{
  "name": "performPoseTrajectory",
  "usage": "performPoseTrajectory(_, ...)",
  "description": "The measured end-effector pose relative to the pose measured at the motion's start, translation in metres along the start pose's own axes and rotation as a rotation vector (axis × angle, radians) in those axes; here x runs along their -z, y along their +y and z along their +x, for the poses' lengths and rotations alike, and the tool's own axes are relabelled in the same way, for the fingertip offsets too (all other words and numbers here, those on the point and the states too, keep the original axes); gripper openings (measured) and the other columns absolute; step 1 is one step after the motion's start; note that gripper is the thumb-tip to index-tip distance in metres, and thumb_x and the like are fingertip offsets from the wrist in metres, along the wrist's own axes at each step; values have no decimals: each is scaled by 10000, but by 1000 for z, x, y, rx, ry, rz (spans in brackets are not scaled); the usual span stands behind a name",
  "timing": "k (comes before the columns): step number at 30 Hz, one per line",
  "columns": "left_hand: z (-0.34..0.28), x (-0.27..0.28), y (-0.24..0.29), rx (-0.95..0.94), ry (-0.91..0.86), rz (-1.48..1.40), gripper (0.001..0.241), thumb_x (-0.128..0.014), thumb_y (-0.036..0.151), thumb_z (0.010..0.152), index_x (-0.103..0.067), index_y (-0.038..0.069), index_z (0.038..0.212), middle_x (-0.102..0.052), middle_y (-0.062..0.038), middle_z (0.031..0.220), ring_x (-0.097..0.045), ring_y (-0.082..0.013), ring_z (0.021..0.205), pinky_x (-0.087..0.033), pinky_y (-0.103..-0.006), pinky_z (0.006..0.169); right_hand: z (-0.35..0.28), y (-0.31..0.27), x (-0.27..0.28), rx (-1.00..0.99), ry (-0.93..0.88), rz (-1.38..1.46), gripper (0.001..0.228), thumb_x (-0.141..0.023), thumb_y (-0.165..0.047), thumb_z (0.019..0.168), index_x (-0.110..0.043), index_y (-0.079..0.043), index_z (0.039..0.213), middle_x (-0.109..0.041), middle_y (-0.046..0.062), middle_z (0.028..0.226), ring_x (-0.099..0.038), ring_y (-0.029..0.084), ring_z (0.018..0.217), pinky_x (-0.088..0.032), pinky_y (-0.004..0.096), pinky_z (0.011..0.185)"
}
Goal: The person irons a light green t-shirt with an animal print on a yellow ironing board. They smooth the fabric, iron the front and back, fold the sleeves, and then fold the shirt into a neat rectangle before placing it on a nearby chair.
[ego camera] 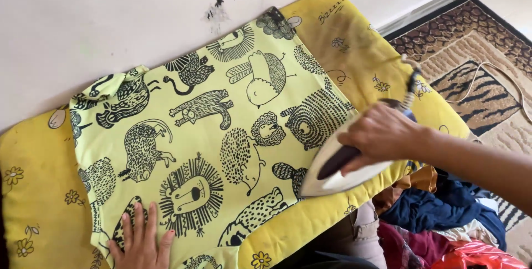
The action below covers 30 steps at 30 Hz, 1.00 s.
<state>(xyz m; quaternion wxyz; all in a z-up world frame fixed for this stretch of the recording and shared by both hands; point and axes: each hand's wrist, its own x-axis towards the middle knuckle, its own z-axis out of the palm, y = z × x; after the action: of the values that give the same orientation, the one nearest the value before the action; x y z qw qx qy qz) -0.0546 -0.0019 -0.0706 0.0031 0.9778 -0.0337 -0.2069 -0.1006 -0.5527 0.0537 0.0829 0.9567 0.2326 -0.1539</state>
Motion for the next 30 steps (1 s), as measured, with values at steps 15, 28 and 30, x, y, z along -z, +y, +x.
performPoseTrajectory(15, 12, -37, -46, -6, 65, 48, 828, -195, 765, 848, -12, 452, 1592, 88, 149, 1718, 78, -186, 1585, 3, -592, 1214, 127, 213, -17, -895, 328, -96, 1015, -360, -988, 964, -699, -41, 835, -659, 86, 698, -653, 274, 634, -538, 400, 627)
performPoseTrajectory(28, -72, -90, -90, -520, 627, -96, 822, -756, 404, 641, -531, 224, 1411, -385, 26, 1649, -401, -261, 1491, -203, -702, 1267, 27, 86, -52, -265, 420, 275, 393, -719, -515, 790, -674, -187, 1002, -550, 158, 1436, -482, 364, 1372, -383, 591, 1117)
performPoseTrajectory(30, -66, -166, -122, -517, 667, 12, 592, -663, 377, 780, -564, 274, 1354, -453, 40, 1574, -465, -252, 1419, -192, -667, 1290, -26, 46, -93, -209, 370, 402, 406, -748, -429, 743, -671, -180, 1054, -588, 123, 1385, -527, 307, 1332, -418, 530, 1128)
